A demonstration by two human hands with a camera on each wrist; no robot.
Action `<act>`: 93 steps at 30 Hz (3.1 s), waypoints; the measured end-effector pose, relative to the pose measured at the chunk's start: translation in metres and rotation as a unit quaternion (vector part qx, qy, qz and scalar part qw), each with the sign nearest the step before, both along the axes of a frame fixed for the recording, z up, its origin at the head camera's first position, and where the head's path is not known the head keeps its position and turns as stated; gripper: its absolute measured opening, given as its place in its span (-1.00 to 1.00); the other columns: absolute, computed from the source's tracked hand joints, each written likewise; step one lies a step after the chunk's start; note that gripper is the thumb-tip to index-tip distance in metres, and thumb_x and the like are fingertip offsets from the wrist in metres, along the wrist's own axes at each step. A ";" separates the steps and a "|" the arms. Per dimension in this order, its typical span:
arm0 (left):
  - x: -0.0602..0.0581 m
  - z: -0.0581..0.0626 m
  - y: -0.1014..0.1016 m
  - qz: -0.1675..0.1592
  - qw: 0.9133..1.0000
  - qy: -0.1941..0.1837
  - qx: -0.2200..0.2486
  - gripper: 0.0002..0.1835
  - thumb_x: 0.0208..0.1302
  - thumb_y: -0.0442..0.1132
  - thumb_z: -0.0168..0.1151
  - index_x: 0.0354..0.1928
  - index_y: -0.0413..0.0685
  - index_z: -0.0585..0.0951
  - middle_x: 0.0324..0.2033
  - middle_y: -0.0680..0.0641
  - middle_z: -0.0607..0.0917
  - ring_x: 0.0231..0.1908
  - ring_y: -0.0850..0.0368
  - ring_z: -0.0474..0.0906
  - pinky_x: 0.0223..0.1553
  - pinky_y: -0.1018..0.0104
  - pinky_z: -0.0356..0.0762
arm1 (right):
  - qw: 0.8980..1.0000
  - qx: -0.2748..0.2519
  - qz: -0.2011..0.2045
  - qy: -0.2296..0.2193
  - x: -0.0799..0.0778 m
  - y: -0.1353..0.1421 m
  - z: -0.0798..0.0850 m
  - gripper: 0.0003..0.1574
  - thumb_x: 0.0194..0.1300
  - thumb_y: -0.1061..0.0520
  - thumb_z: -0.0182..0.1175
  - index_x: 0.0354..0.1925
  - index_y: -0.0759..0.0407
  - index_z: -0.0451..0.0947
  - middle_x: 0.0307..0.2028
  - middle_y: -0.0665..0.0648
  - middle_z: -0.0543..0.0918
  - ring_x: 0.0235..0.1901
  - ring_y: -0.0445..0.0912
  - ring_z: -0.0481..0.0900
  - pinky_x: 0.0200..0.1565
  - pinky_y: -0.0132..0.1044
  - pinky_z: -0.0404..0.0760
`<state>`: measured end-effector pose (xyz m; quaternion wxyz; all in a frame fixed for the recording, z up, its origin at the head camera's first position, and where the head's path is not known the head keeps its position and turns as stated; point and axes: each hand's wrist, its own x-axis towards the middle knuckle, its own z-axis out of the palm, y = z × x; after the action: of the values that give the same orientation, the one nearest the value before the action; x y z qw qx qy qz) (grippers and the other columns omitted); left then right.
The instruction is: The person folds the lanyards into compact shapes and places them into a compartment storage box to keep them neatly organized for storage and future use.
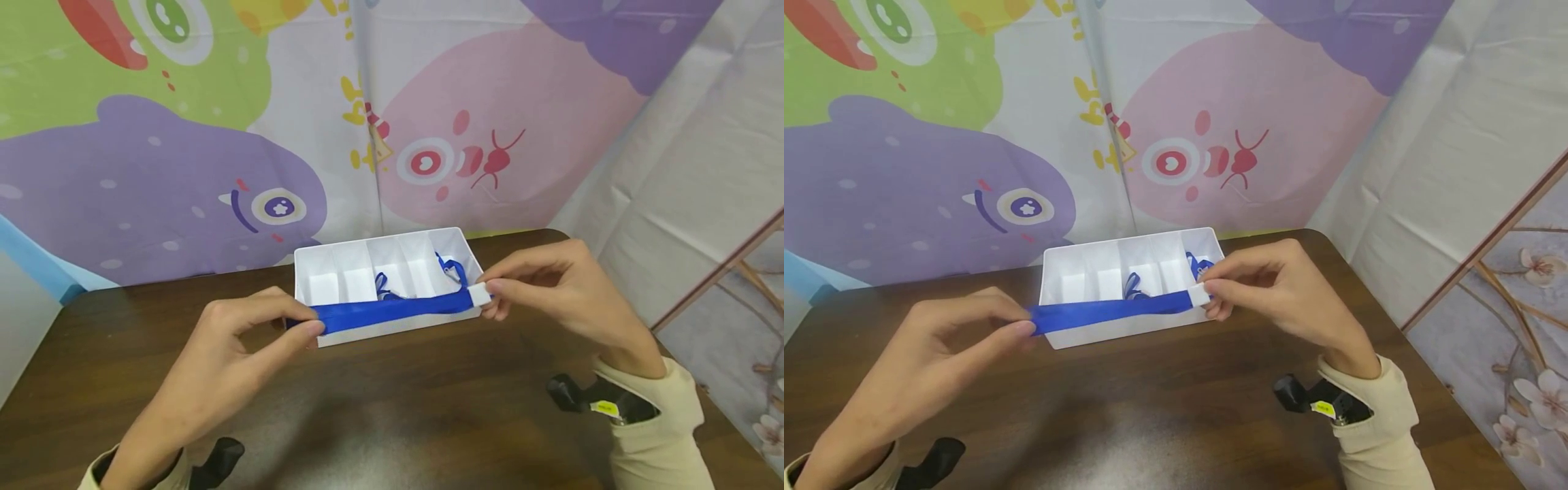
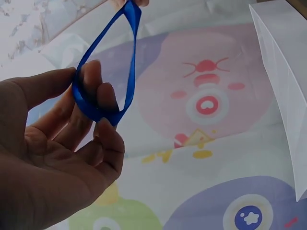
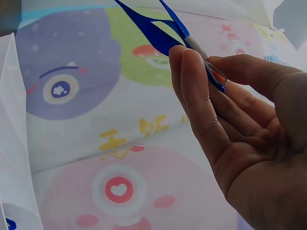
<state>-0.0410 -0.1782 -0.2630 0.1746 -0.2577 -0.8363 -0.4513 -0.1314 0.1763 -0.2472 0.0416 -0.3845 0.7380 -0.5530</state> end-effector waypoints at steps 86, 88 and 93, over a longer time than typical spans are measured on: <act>0.001 0.008 -0.022 -0.345 0.937 -0.006 0.057 -0.54 0.12 -0.68 0.22 0.01 -0.13 0.62 -0.27 0.01 0.75 -0.29 0.15 0.70 -0.24 0.30 0.64 | 0.994 0.072 -0.019 0.075 -0.003 0.008 -0.002 -0.72 0.27 0.49 0.22 -0.15 0.23 0.72 -0.45 0.04 0.75 -0.50 -0.07 0.70 -0.39 -0.27 0.69; 0.001 0.009 -0.022 -0.353 0.934 -0.015 0.052 -0.53 0.13 -0.69 0.23 0.05 -0.15 0.61 -0.24 -0.01 0.76 -0.25 0.12 0.71 -0.20 0.28 0.65 | 0.995 0.074 -0.019 0.071 -0.004 0.008 -0.002 -0.73 0.28 0.48 0.23 -0.16 0.22 0.72 -0.46 0.03 0.74 -0.51 -0.07 0.69 -0.40 -0.26 0.69; -0.003 0.007 -0.019 -0.353 0.934 -0.004 0.049 -0.55 0.17 -0.70 0.17 0.00 -0.11 0.64 -0.28 0.01 0.73 -0.28 0.17 0.67 -0.25 0.32 0.62 | 0.996 0.084 -0.016 0.039 -0.008 0.006 -0.005 -0.78 0.30 0.40 0.25 -0.17 0.18 0.73 -0.45 0.04 0.74 -0.51 -0.05 0.69 -0.41 -0.22 0.70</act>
<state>-0.0436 -0.1973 -0.2561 0.0128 -0.5257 -0.6691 -0.5251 -0.1394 0.1819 -0.2519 0.0363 -0.3885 0.7893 -0.4741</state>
